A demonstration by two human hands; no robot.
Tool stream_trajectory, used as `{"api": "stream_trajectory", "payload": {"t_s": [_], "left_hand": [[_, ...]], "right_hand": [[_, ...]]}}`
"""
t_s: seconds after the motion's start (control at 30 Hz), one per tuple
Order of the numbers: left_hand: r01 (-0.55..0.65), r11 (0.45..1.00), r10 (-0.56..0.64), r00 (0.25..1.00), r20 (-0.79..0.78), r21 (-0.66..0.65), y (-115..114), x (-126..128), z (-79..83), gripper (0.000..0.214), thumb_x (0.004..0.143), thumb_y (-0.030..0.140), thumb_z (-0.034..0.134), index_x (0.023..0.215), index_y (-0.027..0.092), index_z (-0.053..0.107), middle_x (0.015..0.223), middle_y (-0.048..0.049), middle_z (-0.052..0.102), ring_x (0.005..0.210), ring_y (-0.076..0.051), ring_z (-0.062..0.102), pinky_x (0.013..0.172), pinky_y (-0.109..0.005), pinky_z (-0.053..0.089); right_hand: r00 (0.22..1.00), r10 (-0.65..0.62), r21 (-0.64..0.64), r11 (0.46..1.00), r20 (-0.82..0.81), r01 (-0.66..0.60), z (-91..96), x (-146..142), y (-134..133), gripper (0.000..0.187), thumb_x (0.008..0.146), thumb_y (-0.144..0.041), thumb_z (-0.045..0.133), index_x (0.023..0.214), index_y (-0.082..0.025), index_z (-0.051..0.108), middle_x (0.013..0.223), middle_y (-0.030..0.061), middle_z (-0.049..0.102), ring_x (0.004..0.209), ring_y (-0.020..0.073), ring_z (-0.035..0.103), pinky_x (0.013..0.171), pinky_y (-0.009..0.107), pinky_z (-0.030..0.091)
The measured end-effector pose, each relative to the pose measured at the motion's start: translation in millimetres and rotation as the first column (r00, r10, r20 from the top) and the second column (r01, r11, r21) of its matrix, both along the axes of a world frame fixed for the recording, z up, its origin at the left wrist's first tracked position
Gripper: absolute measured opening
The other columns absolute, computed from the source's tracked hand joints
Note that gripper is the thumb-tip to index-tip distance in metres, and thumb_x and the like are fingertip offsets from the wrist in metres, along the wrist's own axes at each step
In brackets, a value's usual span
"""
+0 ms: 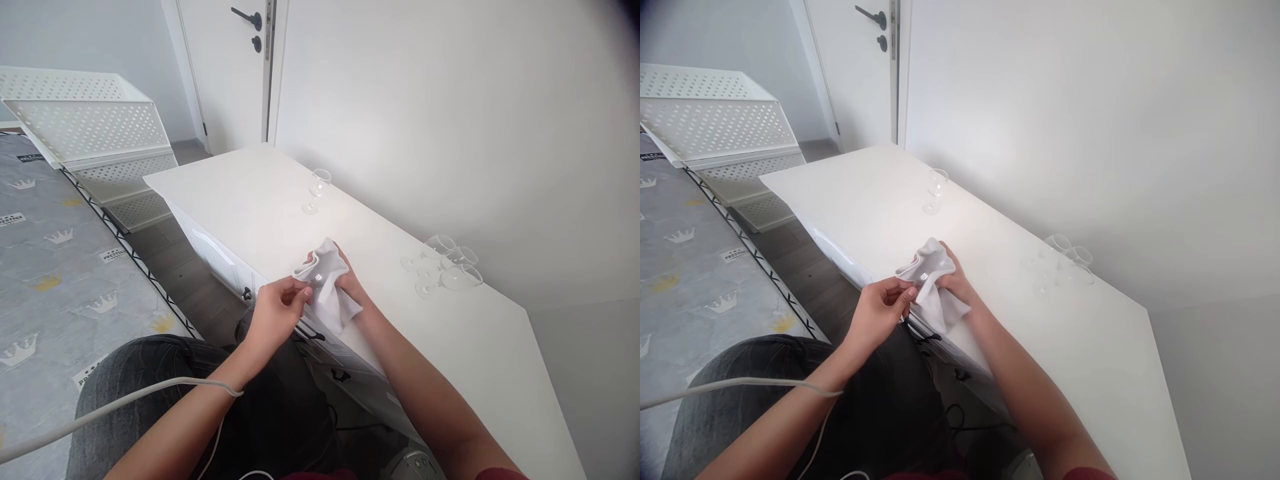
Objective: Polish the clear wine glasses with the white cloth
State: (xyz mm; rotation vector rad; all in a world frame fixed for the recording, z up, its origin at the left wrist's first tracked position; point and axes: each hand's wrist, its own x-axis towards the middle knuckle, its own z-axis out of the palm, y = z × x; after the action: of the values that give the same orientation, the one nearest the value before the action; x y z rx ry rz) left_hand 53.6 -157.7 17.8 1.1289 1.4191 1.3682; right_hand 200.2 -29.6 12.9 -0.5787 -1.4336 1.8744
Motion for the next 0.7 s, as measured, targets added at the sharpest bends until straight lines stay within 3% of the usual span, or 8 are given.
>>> {"api": "stream_trajectory", "payload": {"t_s": [0.1,0.2,0.33,0.4,0.47,0.53,0.6,0.7], "left_hand": [[-0.153,0.970,0.220,0.886,-0.409,0.190,-4.6,9.4,-5.4,0.015,0.094,0.028,0.062,0.088,0.022,0.075,0.072,-0.0047,0.074,0.058,-0.017,0.062,0.056,-0.028,0.042],[-0.182,0.952,0.286,0.814,-0.505,0.246,-5.0,11.3,-7.0,0.017,0.094,0.025,0.060,0.085,0.022,0.074,0.067,-0.0046,0.071,0.055,-0.016,0.060,0.053,-0.028,0.038],[0.011,1.000,-0.010,0.997,-0.074,0.012,2.1,1.3,-0.4,0.023,0.092,0.038,0.069,0.079,0.020,0.072,0.071,-0.0053,0.074,0.054,-0.015,0.058,0.052,-0.027,0.044],[0.166,0.984,-0.144,0.958,0.247,-0.070,5.6,-1.0,2.0,0.036,0.089,0.051,0.074,0.075,0.018,0.071,0.070,-0.0065,0.072,0.049,-0.013,0.051,0.048,-0.027,0.042],[0.212,0.974,-0.166,0.913,0.372,-0.085,6.6,1.9,0.5,0.042,0.087,0.056,0.074,0.074,0.017,0.069,0.068,-0.0065,0.070,0.047,-0.012,0.048,0.047,-0.027,0.040],[0.086,0.995,-0.073,0.974,0.213,-0.049,4.9,8.5,-5.5,0.033,0.091,0.049,0.070,0.079,0.018,0.071,0.069,-0.0062,0.071,0.051,-0.013,0.052,0.050,-0.027,0.042],[-0.121,0.989,0.132,0.981,-0.140,0.084,1.6,14.8,-13.8,0.020,0.092,0.035,0.065,0.082,0.020,0.072,0.068,-0.0058,0.070,0.055,-0.016,0.057,0.054,-0.028,0.042],[-0.195,0.934,0.330,0.790,-0.516,0.299,-2.3,17.8,-23.2,0.018,0.088,0.020,0.061,0.072,0.021,0.069,0.061,-0.0058,0.065,0.055,-0.018,0.058,0.054,-0.029,0.037]], "right_hand": [[0.998,-0.064,0.053,0.997,-0.008,0.064,-0.8,-0.7,1.9,0.060,0.065,-0.060,0.092,0.106,-0.025,0.066,0.104,0.0042,0.073,0.091,0.0249,0.070,0.076,0.038,0.058],[0.985,-0.172,0.136,0.976,0.018,0.168,-1.7,-1.1,3.1,0.045,0.073,-0.053,0.088,0.103,-0.024,0.071,0.105,0.0060,0.071,0.097,0.0255,0.068,0.083,0.038,0.057],[0.981,-0.139,0.119,0.981,-0.138,0.156,-4.1,-0.2,2.2,0.034,0.072,-0.052,0.089,0.081,-0.026,0.068,0.104,0.0052,0.064,0.100,0.0265,0.066,0.088,0.045,0.058],[0.972,-0.078,0.060,0.994,-0.222,0.093,-6.5,0.7,1.9,0.043,0.066,-0.058,0.092,0.076,-0.028,0.063,0.099,0.0039,0.059,0.095,0.0260,0.064,0.084,0.046,0.059],[0.964,-0.044,0.021,0.998,-0.262,0.051,-8.2,1.1,2.1,0.046,0.062,-0.057,0.094,0.083,-0.030,0.064,0.101,0.0033,0.059,0.095,0.0257,0.064,0.081,0.045,0.059],[0.974,-0.037,0.035,0.998,-0.222,0.046,-8.0,0.4,2.4,0.046,0.065,-0.052,0.094,0.097,-0.032,0.068,0.109,0.0041,0.062,0.101,0.0261,0.065,0.081,0.042,0.058],[0.991,-0.078,0.128,0.987,-0.112,0.093,-5.7,-1.5,2.4,0.048,0.069,-0.047,0.093,0.109,-0.031,0.071,0.115,0.0061,0.066,0.104,0.0268,0.066,0.085,0.042,0.057],[0.977,-0.213,0.300,0.932,-0.001,0.203,0.2,-4.2,0.9,0.039,0.074,-0.047,0.089,0.103,-0.026,0.075,0.111,0.0071,0.070,0.102,0.0270,0.066,0.092,0.042,0.056]]}}
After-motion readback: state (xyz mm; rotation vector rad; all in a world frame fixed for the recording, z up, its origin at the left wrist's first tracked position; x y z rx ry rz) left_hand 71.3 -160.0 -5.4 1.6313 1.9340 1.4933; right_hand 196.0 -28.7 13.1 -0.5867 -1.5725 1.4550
